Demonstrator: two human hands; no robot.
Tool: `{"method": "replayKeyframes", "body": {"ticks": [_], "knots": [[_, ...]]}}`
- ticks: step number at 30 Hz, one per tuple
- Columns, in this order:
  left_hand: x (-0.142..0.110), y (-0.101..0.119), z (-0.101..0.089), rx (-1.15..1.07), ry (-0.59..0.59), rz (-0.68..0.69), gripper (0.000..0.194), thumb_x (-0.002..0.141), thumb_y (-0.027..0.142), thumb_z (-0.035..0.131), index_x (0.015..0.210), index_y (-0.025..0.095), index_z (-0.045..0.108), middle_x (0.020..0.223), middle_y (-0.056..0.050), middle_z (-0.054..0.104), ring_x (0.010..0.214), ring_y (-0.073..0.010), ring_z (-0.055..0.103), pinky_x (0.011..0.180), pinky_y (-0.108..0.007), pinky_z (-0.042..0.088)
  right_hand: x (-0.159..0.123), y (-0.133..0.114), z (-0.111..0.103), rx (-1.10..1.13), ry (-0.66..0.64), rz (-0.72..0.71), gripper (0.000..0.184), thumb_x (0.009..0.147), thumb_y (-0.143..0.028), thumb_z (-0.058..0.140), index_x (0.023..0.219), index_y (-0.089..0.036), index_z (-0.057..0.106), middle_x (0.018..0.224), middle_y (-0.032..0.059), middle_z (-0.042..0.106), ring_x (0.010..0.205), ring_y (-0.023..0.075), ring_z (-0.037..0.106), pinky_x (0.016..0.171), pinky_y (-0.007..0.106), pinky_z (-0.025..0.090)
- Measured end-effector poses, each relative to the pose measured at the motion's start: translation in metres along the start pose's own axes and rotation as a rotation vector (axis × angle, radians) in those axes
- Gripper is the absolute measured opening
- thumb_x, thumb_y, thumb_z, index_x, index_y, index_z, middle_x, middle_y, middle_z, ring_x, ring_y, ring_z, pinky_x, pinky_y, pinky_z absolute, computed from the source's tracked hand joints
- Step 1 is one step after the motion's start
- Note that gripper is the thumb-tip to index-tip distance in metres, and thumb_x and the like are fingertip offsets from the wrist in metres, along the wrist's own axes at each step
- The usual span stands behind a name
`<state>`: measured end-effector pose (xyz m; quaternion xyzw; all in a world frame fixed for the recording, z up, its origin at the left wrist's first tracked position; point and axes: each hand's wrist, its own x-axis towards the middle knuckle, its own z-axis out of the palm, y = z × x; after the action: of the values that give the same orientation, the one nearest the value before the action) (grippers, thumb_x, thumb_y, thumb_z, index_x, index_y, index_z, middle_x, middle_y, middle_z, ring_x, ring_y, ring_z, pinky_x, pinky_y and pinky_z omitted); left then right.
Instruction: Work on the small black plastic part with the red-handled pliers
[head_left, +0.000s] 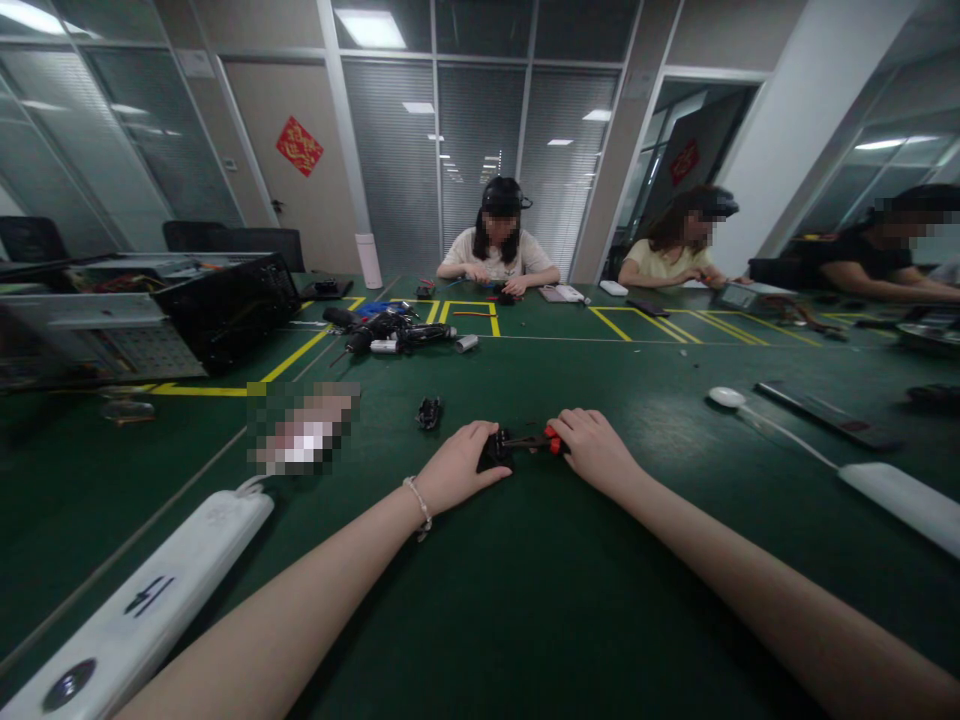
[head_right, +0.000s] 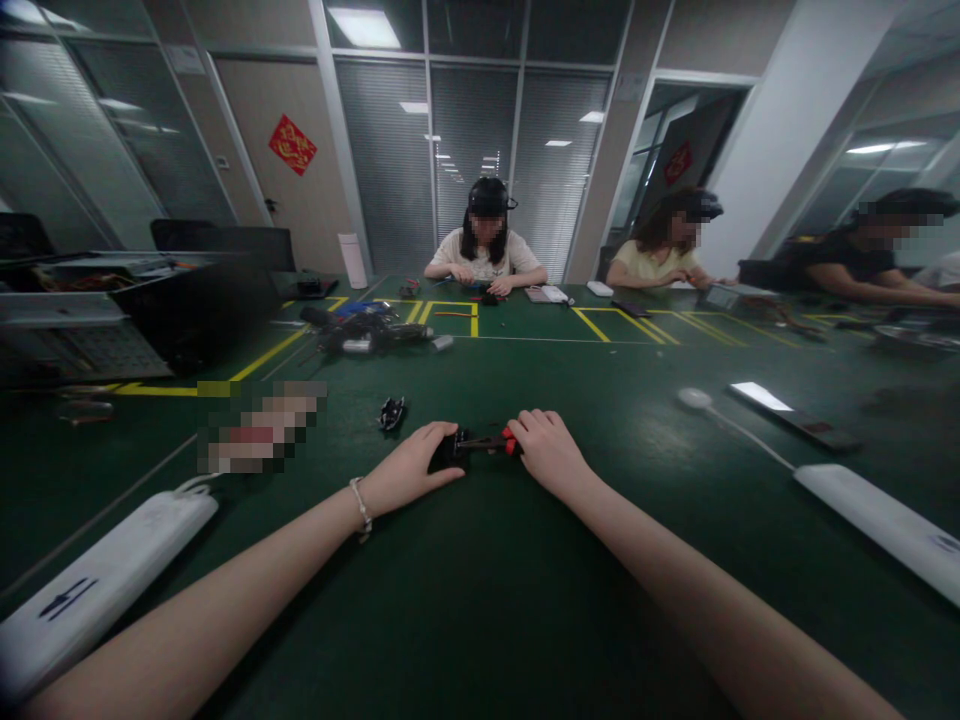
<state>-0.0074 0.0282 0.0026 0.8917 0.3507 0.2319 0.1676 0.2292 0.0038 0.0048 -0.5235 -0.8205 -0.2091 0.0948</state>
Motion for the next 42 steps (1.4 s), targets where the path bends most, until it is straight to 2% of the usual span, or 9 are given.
{"method": "replayKeyframes", "body": {"ticks": [42], "knots": [[0.0,-0.003,0.0018,0.003,0.002,0.001,0.054,0.073,0.043,0.056,0.117,0.018,0.039,0.117,-0.01,0.047,0.106,-0.024,0.047,0.09,-0.038,0.038,0.0003,-0.0007,-0.0008,0.006,-0.011,0.012,0.037,0.065,-0.01,0.055,0.101,-0.015,0.053,0.097,0.0078,0.056,0.089,0.0207,0.049,0.08,0.035,0.034]]}}
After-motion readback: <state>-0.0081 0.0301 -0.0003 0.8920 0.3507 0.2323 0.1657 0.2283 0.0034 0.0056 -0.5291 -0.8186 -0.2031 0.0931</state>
